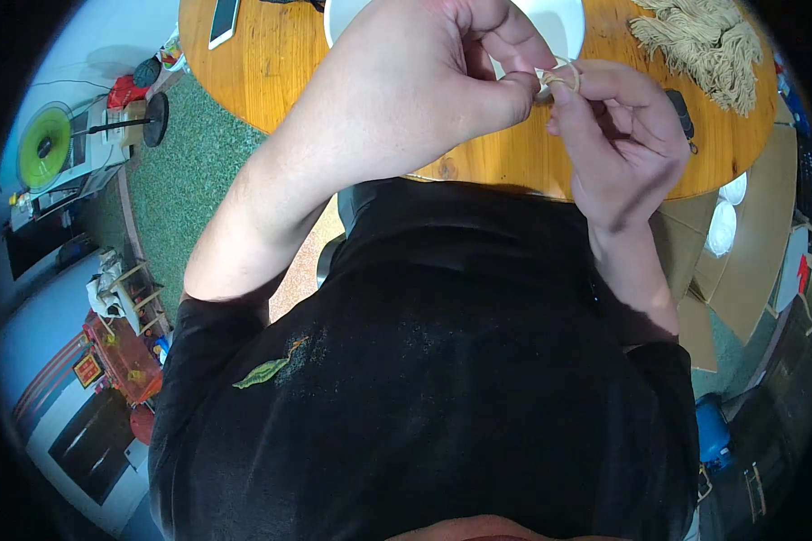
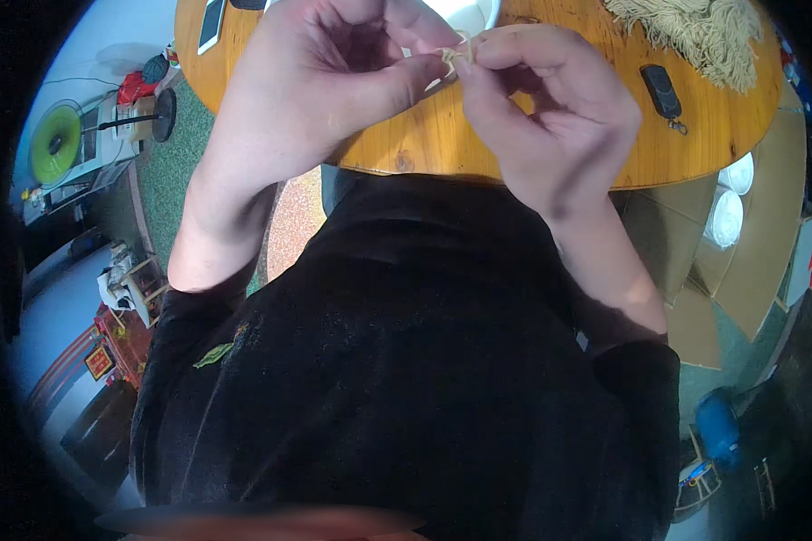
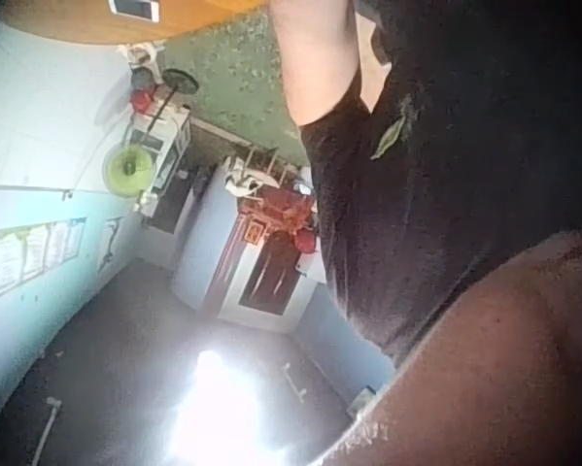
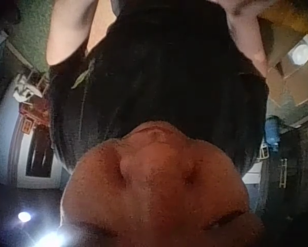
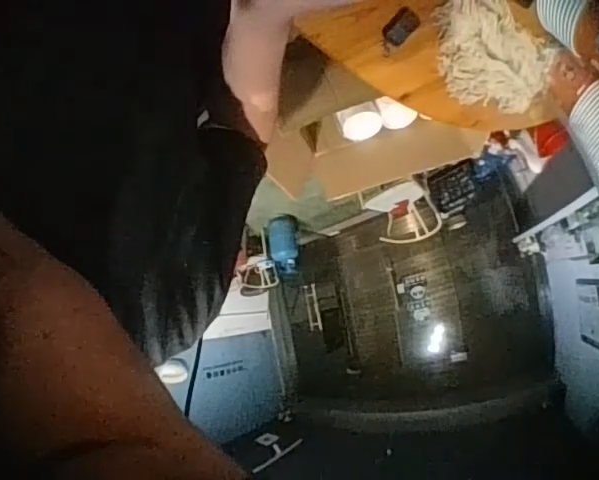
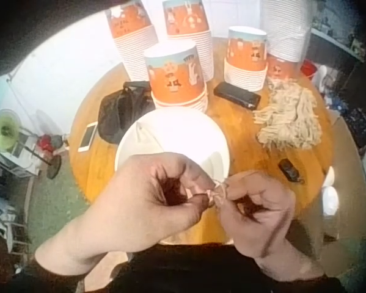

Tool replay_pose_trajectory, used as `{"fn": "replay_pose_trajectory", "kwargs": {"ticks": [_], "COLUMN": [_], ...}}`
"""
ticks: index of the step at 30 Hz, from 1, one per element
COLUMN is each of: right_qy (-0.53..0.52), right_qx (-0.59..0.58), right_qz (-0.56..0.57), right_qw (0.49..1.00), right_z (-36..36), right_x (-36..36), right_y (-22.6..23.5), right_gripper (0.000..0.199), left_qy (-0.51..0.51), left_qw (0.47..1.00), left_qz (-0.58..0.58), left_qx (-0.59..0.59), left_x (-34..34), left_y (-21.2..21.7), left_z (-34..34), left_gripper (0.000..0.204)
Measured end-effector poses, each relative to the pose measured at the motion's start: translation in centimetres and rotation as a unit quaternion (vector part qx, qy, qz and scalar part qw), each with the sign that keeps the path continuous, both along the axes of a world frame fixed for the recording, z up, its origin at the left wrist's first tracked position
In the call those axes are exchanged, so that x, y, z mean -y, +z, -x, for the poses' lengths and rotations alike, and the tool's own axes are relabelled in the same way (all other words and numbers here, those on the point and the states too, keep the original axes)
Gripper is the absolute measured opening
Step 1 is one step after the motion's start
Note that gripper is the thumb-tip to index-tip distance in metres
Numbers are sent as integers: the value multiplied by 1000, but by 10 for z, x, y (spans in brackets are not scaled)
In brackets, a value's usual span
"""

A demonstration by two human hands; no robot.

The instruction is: Threading and tying white strings onto pre-printed paper buckets.

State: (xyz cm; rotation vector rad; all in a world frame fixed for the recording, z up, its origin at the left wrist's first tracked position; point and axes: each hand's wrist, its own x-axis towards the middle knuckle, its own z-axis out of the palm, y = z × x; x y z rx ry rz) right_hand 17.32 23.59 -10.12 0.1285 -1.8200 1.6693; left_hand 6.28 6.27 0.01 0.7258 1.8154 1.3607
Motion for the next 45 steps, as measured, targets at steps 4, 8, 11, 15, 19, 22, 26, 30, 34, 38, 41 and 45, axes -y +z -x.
{"fn": "replay_pose_trajectory", "kwargs": {"ticks": [4, 8, 11, 15, 19, 22, 26, 30, 34, 38, 41, 45], "right_qy": [9, 14, 37, 37, 32, 68, 107, 92, 64, 61, 44, 9], "right_qx": [-4, 29, 24, 63, 123, 165, 178, 131, 19, -20, 24, 56], "right_qz": [51, 45, 93, 97, 184, 215, 279, 288, 143, 150, 190, 219], "right_qw": [999, 998, 995, 993, 975, 960, 938, 944, 988, 987, 981, 974], "right_z": [0, -2, -1, -6, -9, -12, -14, -11, -12, -12, -14, -9], "right_x": [1, -1, -2, 0, 5, 3, 5, 13, 15, 23, 15, 17], "right_y": [1, 3, 5, 10, 16, 16, 10, 7, 0, 2, 4, 22], "right_gripper": [16, 17, 17, 23, 21, 18, 19, 17, 15, 10, 12, 17], "left_qy": [2, 0, -11, 43, -76, 66, 60, 63, 59, 69, 100, 2], "left_qw": [1000, 999, 996, 999, 928, 993, 996, 997, 996, 997, 994, 965], "left_qz": [-2, -39, 17, -11, -303, 69, 38, 30, 69, 27, -15, -254], "left_qx": [-11, -6, -90, -28, -203, -65, -44, -28, -3, 38, 39, -67], "left_x": [0, -1, -5, -6, -9, -10, -8, -10, -12, -11, -14, -16], "left_y": [0, -1, 4, -3, -28, 2, -1, 3, 4, -3, -4, -41], "left_z": [0, -4, -3, -2, 15, 2, 2, 1, 6, 5, 4, 22], "left_gripper": [16, 14, 12, 10, 8, 7, 8, 7, 8, 7, 7, 9]}}
